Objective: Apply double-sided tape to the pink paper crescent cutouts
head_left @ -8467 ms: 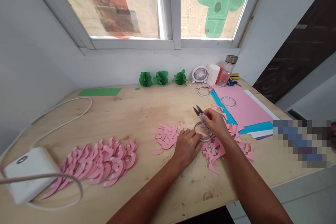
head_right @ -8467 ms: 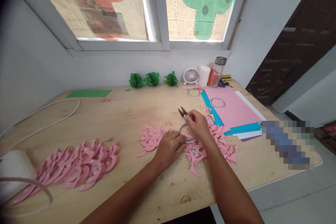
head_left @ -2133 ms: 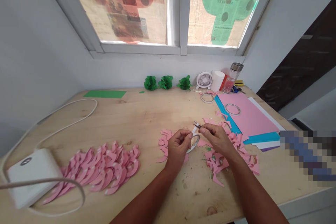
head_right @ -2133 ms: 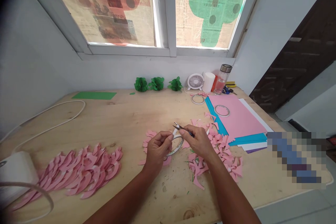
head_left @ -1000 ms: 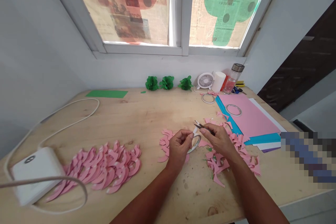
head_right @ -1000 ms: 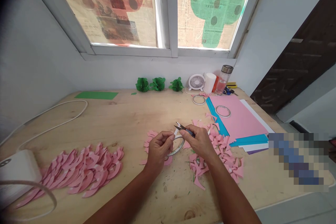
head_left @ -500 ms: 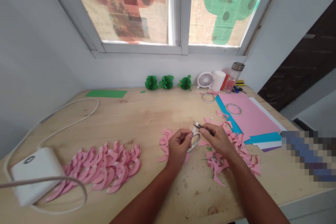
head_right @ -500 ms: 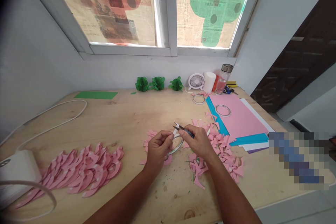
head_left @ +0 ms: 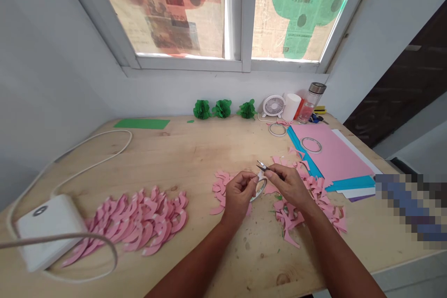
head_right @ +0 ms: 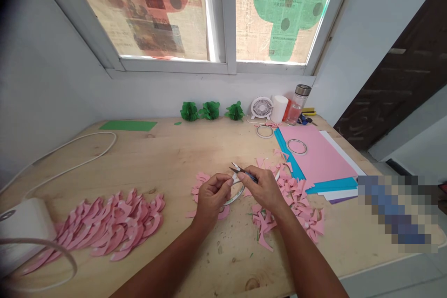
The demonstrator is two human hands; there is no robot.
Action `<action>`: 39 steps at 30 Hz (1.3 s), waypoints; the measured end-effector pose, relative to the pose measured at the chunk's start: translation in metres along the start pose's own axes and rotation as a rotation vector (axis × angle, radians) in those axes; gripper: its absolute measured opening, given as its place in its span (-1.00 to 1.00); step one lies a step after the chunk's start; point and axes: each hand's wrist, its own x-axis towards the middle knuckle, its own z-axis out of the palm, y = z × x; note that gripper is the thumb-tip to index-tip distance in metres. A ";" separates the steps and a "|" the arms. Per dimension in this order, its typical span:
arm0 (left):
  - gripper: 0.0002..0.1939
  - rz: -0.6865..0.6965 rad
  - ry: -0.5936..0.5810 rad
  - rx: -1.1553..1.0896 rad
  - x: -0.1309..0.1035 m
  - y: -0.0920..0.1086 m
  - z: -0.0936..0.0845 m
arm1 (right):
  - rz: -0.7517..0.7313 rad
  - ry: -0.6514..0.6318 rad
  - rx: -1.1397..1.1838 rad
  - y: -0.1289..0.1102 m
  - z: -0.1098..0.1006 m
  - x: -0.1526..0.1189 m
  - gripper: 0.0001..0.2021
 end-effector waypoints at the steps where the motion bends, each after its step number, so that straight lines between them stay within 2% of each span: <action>1: -0.77 -0.001 -0.001 -0.001 0.000 0.000 0.000 | -0.001 0.001 0.000 0.000 0.000 0.000 -0.64; 23: -0.76 -0.023 -0.010 0.004 -0.001 0.002 0.002 | 0.000 0.048 -0.020 0.001 0.002 0.001 -0.64; 39: -0.78 -0.002 -0.015 0.005 0.001 -0.001 -0.001 | 0.002 0.025 -0.041 0.000 0.000 0.001 -0.64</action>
